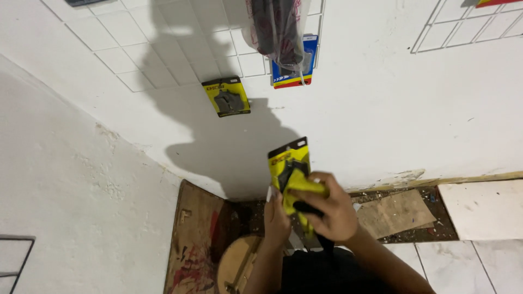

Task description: Wiping down packaged motorcycle parts with a cloth and hanging them on a wall grid.

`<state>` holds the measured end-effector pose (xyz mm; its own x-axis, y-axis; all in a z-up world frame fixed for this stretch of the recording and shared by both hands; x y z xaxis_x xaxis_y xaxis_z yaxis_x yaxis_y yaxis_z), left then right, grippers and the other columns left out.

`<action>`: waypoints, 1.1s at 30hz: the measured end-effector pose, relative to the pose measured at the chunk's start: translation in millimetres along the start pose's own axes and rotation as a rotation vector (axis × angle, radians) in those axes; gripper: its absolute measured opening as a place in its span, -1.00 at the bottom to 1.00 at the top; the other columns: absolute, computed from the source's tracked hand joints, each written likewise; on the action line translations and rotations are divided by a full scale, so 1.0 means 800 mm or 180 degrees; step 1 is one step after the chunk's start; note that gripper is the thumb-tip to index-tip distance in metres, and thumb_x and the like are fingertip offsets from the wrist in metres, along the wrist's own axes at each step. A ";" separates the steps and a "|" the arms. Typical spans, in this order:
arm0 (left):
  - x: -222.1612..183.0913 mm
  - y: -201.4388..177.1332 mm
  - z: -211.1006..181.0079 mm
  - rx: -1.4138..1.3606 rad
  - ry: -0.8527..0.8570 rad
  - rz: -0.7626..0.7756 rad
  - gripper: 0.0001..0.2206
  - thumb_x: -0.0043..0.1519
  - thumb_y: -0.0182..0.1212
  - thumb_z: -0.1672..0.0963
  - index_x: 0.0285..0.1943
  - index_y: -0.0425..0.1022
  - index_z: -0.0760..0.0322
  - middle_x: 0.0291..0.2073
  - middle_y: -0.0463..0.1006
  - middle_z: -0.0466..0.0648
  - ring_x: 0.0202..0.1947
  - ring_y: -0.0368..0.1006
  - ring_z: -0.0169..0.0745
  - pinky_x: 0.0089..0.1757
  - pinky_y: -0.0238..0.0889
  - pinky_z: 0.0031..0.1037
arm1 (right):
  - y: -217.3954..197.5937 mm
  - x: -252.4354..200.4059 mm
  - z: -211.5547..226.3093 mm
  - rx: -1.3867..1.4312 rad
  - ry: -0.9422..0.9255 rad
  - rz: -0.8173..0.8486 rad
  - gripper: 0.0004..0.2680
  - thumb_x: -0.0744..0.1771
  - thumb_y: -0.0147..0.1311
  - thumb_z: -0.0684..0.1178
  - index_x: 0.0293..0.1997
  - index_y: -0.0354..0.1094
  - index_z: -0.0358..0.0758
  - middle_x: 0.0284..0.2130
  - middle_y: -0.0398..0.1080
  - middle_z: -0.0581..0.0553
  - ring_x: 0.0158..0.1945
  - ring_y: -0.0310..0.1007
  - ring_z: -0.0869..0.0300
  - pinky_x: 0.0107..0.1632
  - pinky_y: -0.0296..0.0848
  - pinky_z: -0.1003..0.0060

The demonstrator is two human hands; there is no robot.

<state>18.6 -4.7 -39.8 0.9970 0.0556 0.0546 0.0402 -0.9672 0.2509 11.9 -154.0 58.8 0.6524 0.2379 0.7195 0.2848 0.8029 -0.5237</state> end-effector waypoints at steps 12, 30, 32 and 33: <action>-0.007 0.002 -0.009 -0.0209 0.0082 0.0207 -0.55 0.48 -0.31 0.04 0.12 0.44 0.53 -0.21 0.59 0.07 -0.33 0.41 -0.25 -0.29 0.28 -0.43 | -0.005 0.010 0.008 0.0063 0.0263 0.0018 -0.82 0.21 0.20 -0.04 -0.18 0.57 -0.16 -0.02 0.29 -0.24 -0.24 0.36 0.14 -0.29 0.47 0.36; -0.002 0.002 -0.014 -0.0145 0.0127 0.0268 -0.54 0.47 -0.27 0.02 0.11 0.45 0.51 -0.14 0.62 0.10 -0.24 0.46 -0.19 -0.18 0.33 -0.38 | 0.018 0.012 0.000 -0.0166 0.0362 -0.0262 -0.81 0.27 0.11 -0.06 -0.10 0.53 -0.26 -0.03 0.22 -0.28 -0.18 0.28 0.10 -0.33 0.41 0.39; 0.010 -0.010 0.007 0.1018 0.0519 -0.0034 -0.59 0.43 -0.31 0.04 0.02 0.49 0.36 -0.34 0.62 0.09 -0.50 0.44 -0.13 -0.46 0.27 -0.25 | 0.033 -0.006 -0.002 0.0013 0.0059 -0.0332 -0.61 0.36 -0.16 0.32 -0.17 0.53 -0.17 -0.06 0.25 -0.27 -0.13 0.32 0.06 -0.31 0.45 0.28; 0.009 -0.011 0.003 0.1013 0.0529 -0.0034 -0.59 0.43 -0.31 0.04 0.02 0.49 0.36 -0.34 0.62 0.09 -0.50 0.44 -0.13 -0.46 0.27 -0.25 | 0.035 -0.006 -0.002 0.0008 0.0049 -0.0335 -0.61 0.36 -0.16 0.32 -0.17 0.53 -0.17 -0.06 0.25 -0.27 -0.13 0.32 0.06 -0.31 0.45 0.28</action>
<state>25.3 3.3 -44.0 0.9730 0.0803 0.2166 0.0954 -0.9936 -0.0599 18.1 -133.4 39.9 0.6298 0.1437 0.7633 0.3506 0.8243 -0.4445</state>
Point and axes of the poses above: each hand's wrist, its own x-axis towards the middle knuckle, its own y-axis out of the palm, z = x × y, the point moved 1 cm from there along x, towards the middle knuckle
